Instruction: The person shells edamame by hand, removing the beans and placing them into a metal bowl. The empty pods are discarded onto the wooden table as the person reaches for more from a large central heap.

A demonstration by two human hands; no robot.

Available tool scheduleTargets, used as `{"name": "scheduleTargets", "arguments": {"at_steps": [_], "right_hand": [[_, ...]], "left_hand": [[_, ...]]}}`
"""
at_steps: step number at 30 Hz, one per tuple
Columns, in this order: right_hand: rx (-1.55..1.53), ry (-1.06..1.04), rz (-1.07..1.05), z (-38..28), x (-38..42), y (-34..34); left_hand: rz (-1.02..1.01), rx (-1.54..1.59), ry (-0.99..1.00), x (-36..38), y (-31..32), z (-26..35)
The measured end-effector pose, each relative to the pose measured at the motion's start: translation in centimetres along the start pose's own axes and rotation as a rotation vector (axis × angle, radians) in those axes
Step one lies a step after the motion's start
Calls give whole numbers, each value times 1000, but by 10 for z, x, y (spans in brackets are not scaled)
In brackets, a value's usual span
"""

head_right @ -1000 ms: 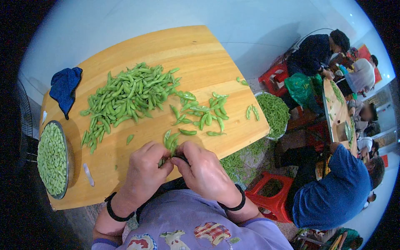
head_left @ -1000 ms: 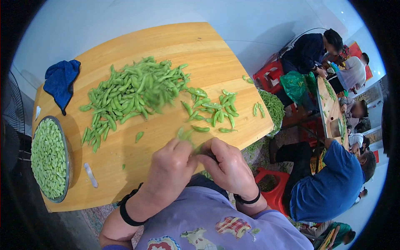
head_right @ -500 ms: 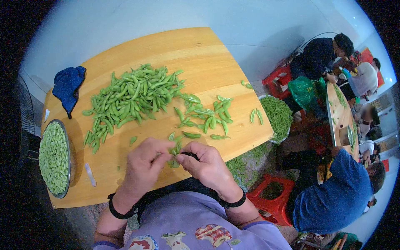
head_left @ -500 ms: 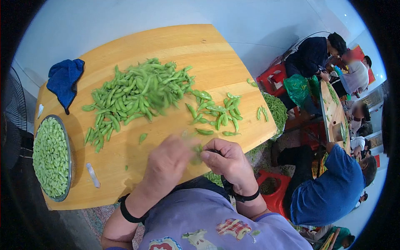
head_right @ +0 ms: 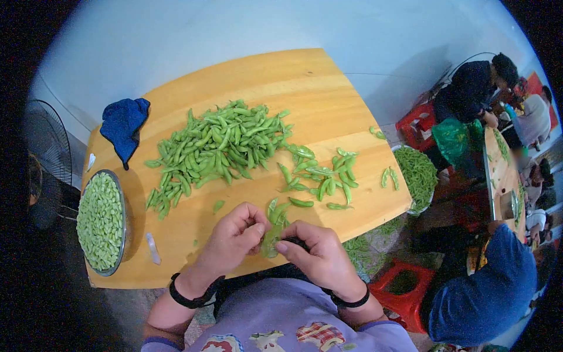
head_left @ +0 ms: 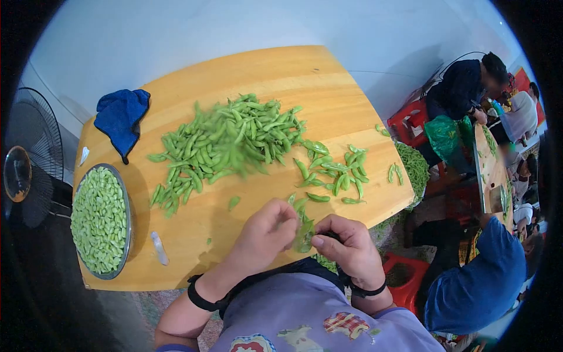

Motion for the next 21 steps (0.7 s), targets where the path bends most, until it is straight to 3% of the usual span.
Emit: {"name": "scheduleTargets", "arguments": {"at_steps": [2,3,4,6,7,8,9,10,11,16,18,21], "right_hand": [[110,-109,28,-7,-4,-8],[203,-139,201,-12,-8,-26],[296,-167,377,-17,-8,-44],[296,-183,471,-13,-11,-62],[298,-197,563,-12,-10,-71],[295,-198,562,-14,-9,-71],[137,-105,506,-5,-10,-68],[-20,-13,450,4,-10,-64],[18,-31,388,8,-12,-59],[37,49,194,22,-11,-32],[306,-188,72,10,-12,-18],[214,-158,-9,5,-12,-11]], "left_hand": [[-27,282,-160,-3,-9,-10],[-24,276,-158,-6,-20,-6],[66,152,-127,-13,-43,1],[156,28,-95,-28,-71,12],[276,-318,-15,-38,-89,23],[392,-664,67,-43,-101,35],[392,-666,66,-50,-104,28],[437,-894,140,-58,-106,25],[479,-1122,217,-63,-103,24],[487,-1117,127,-77,-108,10],[464,-1043,65,-78,-113,7],[421,-1054,12,-74,-122,7]]}}
Point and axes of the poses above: each hand's wrist, its own x-axis away from the middle knuckle, its own y-axis out of the palm, z = x × y, the point moved 9 cm from there along -x, towards the middle knuckle, and after that the axes turned 4 degrees about z, right-handed, at the moved point
